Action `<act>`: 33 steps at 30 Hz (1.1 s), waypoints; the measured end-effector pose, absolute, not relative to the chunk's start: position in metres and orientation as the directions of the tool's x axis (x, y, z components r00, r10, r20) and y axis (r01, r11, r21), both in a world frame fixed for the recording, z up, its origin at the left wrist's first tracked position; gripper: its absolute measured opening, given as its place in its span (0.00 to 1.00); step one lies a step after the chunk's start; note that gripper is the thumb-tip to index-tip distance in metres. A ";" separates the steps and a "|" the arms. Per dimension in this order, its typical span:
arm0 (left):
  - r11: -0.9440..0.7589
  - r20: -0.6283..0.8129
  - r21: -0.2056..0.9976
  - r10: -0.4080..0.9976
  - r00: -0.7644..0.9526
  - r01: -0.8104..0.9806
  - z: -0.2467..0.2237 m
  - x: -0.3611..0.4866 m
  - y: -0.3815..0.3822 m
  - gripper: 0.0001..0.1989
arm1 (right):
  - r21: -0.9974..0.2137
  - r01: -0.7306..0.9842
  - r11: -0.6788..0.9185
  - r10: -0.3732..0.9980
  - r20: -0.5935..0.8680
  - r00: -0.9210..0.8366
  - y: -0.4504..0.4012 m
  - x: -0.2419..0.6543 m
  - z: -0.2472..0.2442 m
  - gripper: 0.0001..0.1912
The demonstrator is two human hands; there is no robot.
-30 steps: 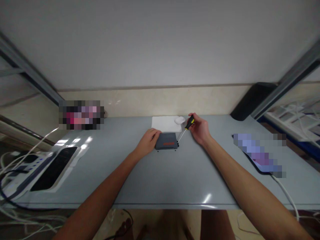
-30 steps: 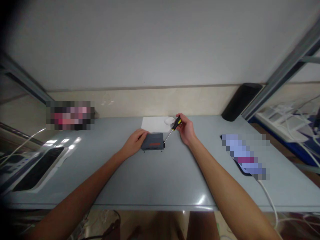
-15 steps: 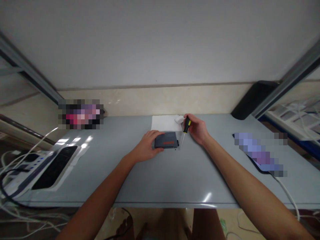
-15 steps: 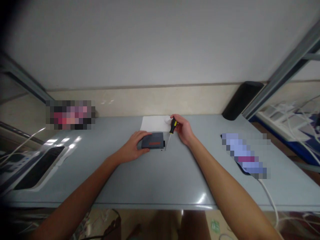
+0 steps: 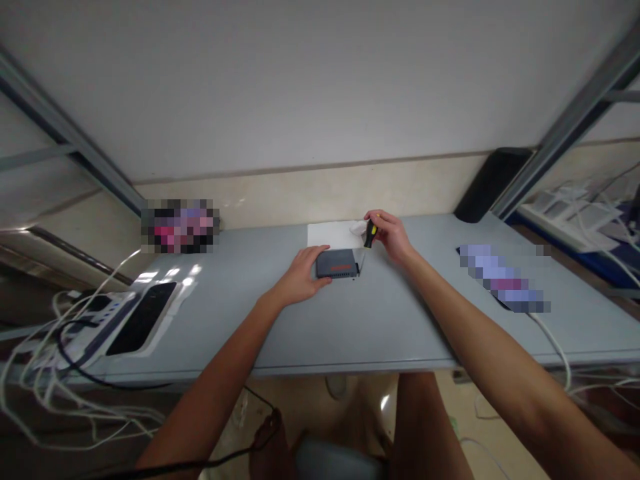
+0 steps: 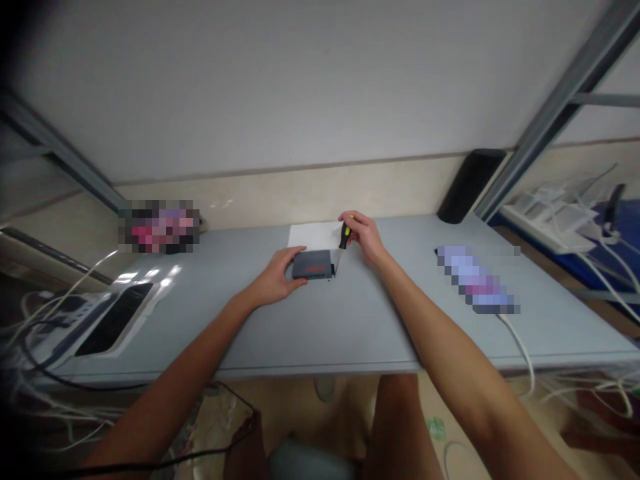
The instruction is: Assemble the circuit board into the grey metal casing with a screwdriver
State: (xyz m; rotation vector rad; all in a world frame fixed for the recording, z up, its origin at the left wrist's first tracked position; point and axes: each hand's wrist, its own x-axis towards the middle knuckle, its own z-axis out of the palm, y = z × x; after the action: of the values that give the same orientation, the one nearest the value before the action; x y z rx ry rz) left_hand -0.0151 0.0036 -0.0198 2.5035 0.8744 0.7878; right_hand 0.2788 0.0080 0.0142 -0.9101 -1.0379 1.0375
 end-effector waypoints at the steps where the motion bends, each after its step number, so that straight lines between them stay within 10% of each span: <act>1: -0.735 0.374 0.476 0.666 0.646 0.483 -0.019 -0.018 0.001 0.39 | -0.935 -0.183 0.304 0.946 0.274 0.175 0.004 0.278 0.017 0.15; 13: -0.641 0.330 0.491 0.764 0.555 0.590 -0.023 -0.032 0.001 0.10 | -0.855 0.120 0.505 0.778 0.511 0.366 -0.069 0.245 0.022 0.13; 33: -0.557 0.378 0.510 0.830 0.411 0.656 -0.032 -0.037 0.007 0.08 | -0.802 0.289 0.523 0.655 0.595 0.466 -0.099 0.241 0.004 0.06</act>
State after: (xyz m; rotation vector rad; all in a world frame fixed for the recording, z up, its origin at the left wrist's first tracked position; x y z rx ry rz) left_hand -0.0371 0.0074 -0.0321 2.3884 1.2951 0.8816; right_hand 0.2414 -0.0986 0.0041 -1.0440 -1.1094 0.2832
